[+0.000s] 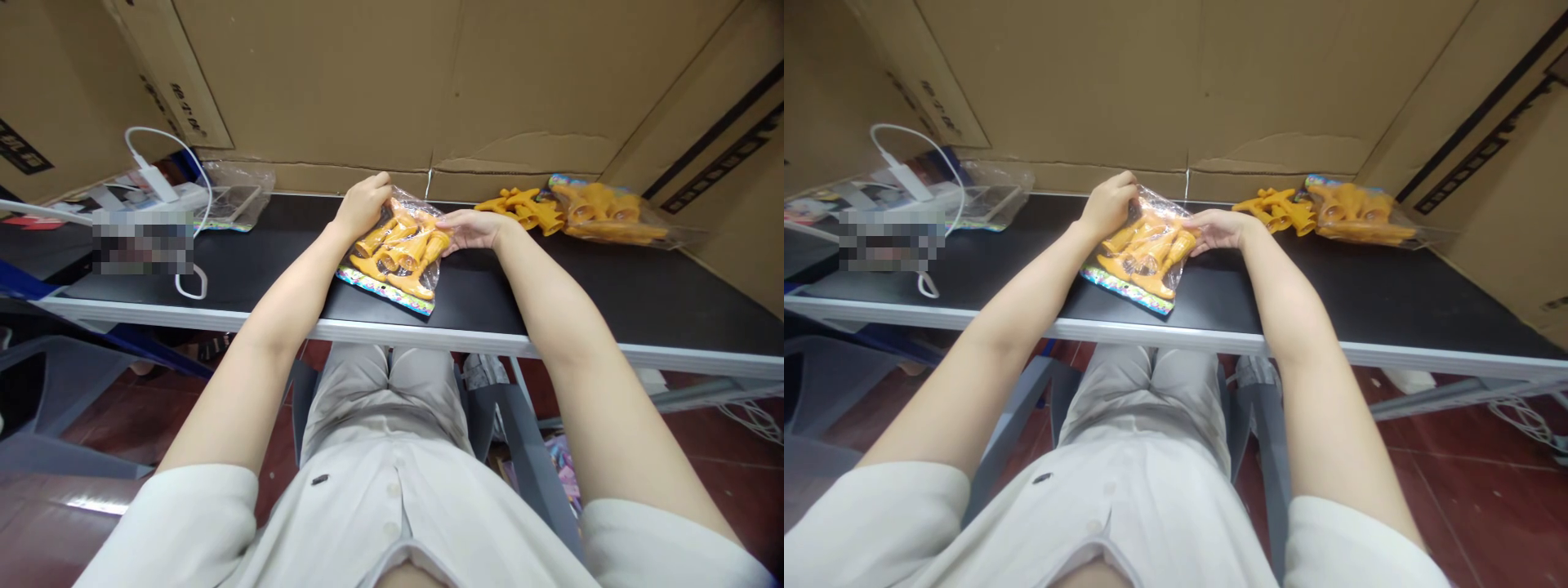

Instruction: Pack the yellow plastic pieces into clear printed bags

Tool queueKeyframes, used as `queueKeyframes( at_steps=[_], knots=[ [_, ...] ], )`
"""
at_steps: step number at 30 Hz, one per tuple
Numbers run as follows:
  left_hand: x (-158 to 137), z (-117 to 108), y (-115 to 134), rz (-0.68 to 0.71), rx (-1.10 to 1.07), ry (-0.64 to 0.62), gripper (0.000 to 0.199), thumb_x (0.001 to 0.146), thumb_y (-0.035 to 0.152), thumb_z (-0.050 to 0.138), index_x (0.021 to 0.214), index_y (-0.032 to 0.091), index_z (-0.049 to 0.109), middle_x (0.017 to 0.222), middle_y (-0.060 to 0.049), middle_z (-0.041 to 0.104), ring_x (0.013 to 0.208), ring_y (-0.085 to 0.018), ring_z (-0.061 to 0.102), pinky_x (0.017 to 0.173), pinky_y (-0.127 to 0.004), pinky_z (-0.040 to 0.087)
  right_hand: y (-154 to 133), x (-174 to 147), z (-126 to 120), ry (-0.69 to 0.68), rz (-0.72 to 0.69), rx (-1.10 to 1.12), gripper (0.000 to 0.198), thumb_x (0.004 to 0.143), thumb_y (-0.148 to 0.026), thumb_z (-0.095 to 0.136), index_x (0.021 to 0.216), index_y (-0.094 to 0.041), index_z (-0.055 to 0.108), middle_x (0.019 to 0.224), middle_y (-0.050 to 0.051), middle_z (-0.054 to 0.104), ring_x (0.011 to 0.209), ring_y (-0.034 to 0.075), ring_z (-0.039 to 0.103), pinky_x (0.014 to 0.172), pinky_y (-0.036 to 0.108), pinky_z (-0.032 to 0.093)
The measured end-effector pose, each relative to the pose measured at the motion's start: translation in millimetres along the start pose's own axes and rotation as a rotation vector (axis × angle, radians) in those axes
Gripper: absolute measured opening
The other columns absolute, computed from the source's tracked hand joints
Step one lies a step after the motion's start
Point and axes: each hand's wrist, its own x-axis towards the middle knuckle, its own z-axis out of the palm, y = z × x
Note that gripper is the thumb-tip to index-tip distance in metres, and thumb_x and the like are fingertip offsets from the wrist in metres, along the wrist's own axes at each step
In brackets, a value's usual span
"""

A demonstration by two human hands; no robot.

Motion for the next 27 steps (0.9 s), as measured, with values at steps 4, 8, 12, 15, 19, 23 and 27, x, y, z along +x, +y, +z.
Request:
queueKeyframes(
  at_steps=[4,8,12,15,19,23,27],
  knots=[
    [8.1,5.3,-20.6,0.147,0.113,0.015,0.021,0.088,0.005,0.052,0.08,0.02,0.064,0.114,-0.008,0.071,0.137,-0.029,0.061,0.114,-0.036,0.045,3.3,9.0,-8.5,-0.097,-0.006,0.006,0.009,0.101,-0.012,0.066,0.102,-0.008,0.074,0.094,0.013,0.081,0.077,0.02,0.078,0.085,0.035,0.068],
    [18.1,12.3,-47.7,0.305,0.247,0.021,0.021,0.09,0.008,0.05,0.088,0.021,0.067,0.115,-0.008,0.072,0.128,-0.029,0.067,0.109,-0.039,0.05,7.4,19.9,-19.5,-0.279,0.012,-0.009,0.012,0.096,-0.014,0.07,0.107,-0.009,0.07,0.094,0.012,0.081,0.081,0.021,0.078,0.087,0.035,0.068],
    [21.5,14.0,-61.3,0.317,0.309,0.02,0.026,0.092,0.008,0.049,0.097,0.022,0.071,0.115,-0.008,0.072,0.122,-0.029,0.07,0.105,-0.04,0.053,7.8,22.2,-16.5,-0.239,-0.045,0.019,0.011,0.093,-0.014,0.068,0.104,-0.011,0.067,0.088,0.009,0.079,0.074,0.019,0.073,0.076,0.029,0.066],
    [20.6,11.8,-61.6,0.265,0.286,0.017,0.029,0.091,0.008,0.05,0.099,0.022,0.074,0.116,-0.007,0.072,0.122,-0.029,0.07,0.107,-0.042,0.054,5.2,19.8,-6.3,-0.12,-0.069,0.048,0.011,0.09,-0.011,0.065,0.101,-0.013,0.066,0.085,0.008,0.077,0.071,0.018,0.071,0.067,0.027,0.062],
    [17.4,6.7,-60.8,0.146,0.256,0.019,0.03,0.089,0.008,0.05,0.098,0.02,0.076,0.128,-0.009,0.071,0.13,-0.031,0.068,0.115,-0.045,0.051,1.3,16.1,4.2,0.008,-0.114,0.089,0.012,0.087,-0.011,0.065,0.098,-0.015,0.064,0.081,0.006,0.074,0.068,0.017,0.067,0.06,0.025,0.057],
    [11.8,-2.7,-67.4,-0.023,0.285,0.057,0.029,0.089,0.009,0.051,0.098,0.017,0.078,0.139,-0.01,0.069,0.141,-0.032,0.062,0.123,-0.044,0.046,-2.5,11.7,6.6,0.134,-0.216,0.115,0.013,0.085,-0.016,0.07,0.094,-0.018,0.061,0.081,0.004,0.072,0.067,0.016,0.065,0.059,0.024,0.055],
    [5.3,-14.0,-72.5,-0.185,0.36,0.064,0.027,0.087,0.007,0.054,0.095,0.017,0.077,0.144,-0.013,0.068,0.141,-0.032,0.062,0.124,-0.04,0.044,-6.6,11.5,-1.1,0.326,-0.341,0.136,0.017,0.084,-0.024,0.074,0.091,-0.022,0.059,0.081,0.002,0.069,0.071,0.016,0.064,0.064,0.026,0.058]
  ],
)
